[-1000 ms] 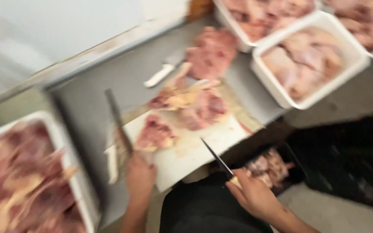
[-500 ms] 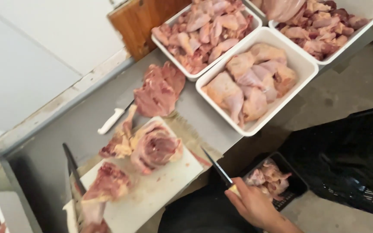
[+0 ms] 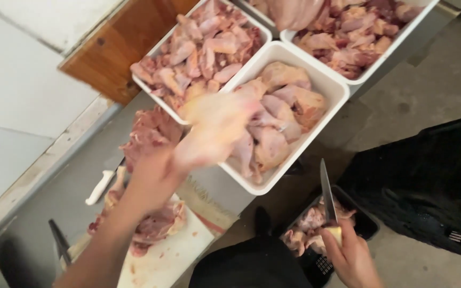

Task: A person efficiently deboning and portioning whole chickens using a knife at a professional workstation.

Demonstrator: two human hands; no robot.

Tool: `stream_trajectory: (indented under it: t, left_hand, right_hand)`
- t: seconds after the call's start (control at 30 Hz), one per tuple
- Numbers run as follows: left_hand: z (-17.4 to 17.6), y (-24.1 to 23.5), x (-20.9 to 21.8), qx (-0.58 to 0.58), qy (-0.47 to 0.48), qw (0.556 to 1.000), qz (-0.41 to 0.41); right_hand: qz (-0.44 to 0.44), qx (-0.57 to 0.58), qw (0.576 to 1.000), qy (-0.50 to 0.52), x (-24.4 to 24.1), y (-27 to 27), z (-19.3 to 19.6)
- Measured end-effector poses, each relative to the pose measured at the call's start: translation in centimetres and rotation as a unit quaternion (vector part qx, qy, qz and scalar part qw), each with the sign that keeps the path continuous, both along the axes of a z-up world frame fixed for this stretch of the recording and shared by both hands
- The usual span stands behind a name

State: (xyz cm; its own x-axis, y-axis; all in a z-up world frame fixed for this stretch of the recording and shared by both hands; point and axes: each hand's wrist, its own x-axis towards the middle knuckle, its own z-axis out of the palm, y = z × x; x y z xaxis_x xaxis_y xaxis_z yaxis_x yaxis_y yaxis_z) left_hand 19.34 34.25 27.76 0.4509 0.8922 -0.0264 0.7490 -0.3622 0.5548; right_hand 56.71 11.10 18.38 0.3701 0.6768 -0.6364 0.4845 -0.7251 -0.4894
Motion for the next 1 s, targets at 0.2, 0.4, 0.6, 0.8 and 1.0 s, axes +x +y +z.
stream_trajectory:
  t: [0.2,0.4,0.6,0.8,1.0]
  left_hand:
    - [-4.5,17.5,16.2,0.122,0.089,0.956,-0.253]
    - [-13.6,25.0,24.5,0.455,0.145,0.803,-0.358]
    - [-17.4,22.2,29.3,0.304,0.197,0.924,-0.127]
    - [-4.5,5.5,21.5,-0.019,-0.244,0.962,-0.122]
    - [-12.8,-1.7,3.4,0.064,-0.192,0.972,0.116]
  right_hand:
    - [-0.083,-0.060,0.995,-0.004,1.2,-0.8,1.3]
    - [-0.268,0.060,0.953,-0.130,-1.8,-3.7,-2.2]
    - [-0.314,0.205,0.927,-0.028,-0.7,-6.5,-7.3]
    - [-0.263,0.294,0.919,-0.016,-1.1,-5.7,-13.6]
    - [-0.124,0.283,0.941,0.138,-0.9,-0.5,-15.1]
